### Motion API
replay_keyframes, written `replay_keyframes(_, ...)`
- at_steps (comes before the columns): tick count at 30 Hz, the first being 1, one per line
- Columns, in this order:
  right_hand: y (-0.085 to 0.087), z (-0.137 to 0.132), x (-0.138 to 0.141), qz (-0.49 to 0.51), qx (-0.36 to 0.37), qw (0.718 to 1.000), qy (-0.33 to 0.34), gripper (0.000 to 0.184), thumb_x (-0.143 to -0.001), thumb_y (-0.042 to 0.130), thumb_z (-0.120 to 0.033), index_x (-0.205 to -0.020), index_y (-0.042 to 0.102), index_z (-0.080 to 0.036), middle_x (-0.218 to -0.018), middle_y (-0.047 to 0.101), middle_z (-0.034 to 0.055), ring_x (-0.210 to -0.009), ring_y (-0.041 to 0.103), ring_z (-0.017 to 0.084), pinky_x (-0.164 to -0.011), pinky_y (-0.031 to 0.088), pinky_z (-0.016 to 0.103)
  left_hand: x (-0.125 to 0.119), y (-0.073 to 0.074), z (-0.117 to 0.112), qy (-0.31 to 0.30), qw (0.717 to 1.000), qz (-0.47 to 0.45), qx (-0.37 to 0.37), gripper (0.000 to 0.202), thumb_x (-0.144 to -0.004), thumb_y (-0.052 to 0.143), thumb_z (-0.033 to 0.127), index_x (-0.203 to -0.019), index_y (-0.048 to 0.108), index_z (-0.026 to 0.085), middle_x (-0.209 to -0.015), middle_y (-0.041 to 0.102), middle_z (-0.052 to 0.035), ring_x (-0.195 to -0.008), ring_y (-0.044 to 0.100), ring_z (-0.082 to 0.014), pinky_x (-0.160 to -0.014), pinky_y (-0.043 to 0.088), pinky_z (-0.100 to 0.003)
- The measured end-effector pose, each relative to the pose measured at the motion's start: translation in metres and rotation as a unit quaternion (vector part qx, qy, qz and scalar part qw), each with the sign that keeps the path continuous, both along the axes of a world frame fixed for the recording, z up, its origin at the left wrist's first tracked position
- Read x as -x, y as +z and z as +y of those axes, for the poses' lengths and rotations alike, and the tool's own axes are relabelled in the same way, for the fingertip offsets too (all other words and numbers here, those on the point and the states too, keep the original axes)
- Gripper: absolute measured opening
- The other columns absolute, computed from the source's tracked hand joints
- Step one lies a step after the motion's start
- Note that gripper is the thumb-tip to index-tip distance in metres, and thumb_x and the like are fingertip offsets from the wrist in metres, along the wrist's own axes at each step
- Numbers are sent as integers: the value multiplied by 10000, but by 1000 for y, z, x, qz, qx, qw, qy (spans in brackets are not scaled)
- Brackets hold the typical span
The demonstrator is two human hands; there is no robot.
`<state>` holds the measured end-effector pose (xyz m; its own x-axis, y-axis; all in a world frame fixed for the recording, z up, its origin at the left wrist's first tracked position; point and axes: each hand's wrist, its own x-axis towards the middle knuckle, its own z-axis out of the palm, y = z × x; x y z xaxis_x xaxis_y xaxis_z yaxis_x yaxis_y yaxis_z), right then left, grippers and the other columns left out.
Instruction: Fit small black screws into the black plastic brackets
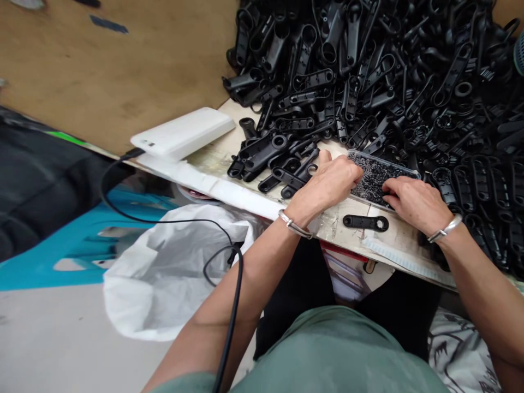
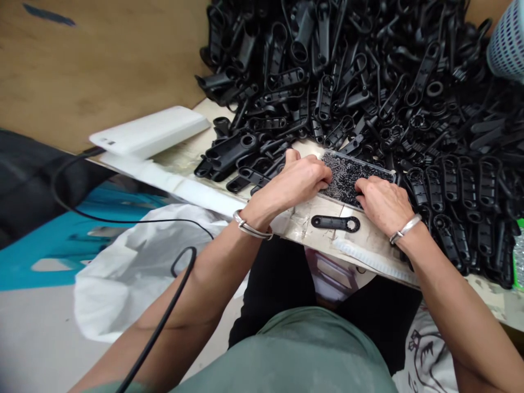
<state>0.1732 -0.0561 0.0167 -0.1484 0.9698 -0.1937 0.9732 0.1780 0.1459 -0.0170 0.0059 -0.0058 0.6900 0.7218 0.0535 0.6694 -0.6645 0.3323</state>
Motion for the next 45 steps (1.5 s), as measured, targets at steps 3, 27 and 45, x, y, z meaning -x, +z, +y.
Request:
replay_keyframes(3, -1, 2, 2, -11, 4, 1000, -5, 155, -950, 527, -260, -1003, 669, -226, -999, 682, 43, -864, 644, 232, -615, 401, 291, -3, -3, 0, -8, 1000, 5, 12, 194, -784, 489, 36, -733, 636, 153, -806, 644, -33, -901, 542, -204, -950, 299, -470)
replay_keyframes(27, -3, 7, -2, 25, -16, 1000, -3, 209, -950, 461, -205, -954, 670, -201, -982, 684, 72, -873, 645, 255, -638, 414, 314, 6, -5, -14, 110, 863, -433, 235, 84, -717, 680, 99, -789, 705, 136, -739, 723, -16, -725, 670, -136, -726, 511, -261)
replay_keyframes(45, -5, -53, 44, 776, -61, 589, -217, 236, -687, 821, -354, -819, 712, -191, -649, 589, -15, -554, 505, 96, -472, 413, 201, -6, -2, -64, 153, 588, -657, 446, 390, -475, 916, 218, -766, 673, 131, -698, 735, -8, -648, 687, -108, -682, 554, -216)
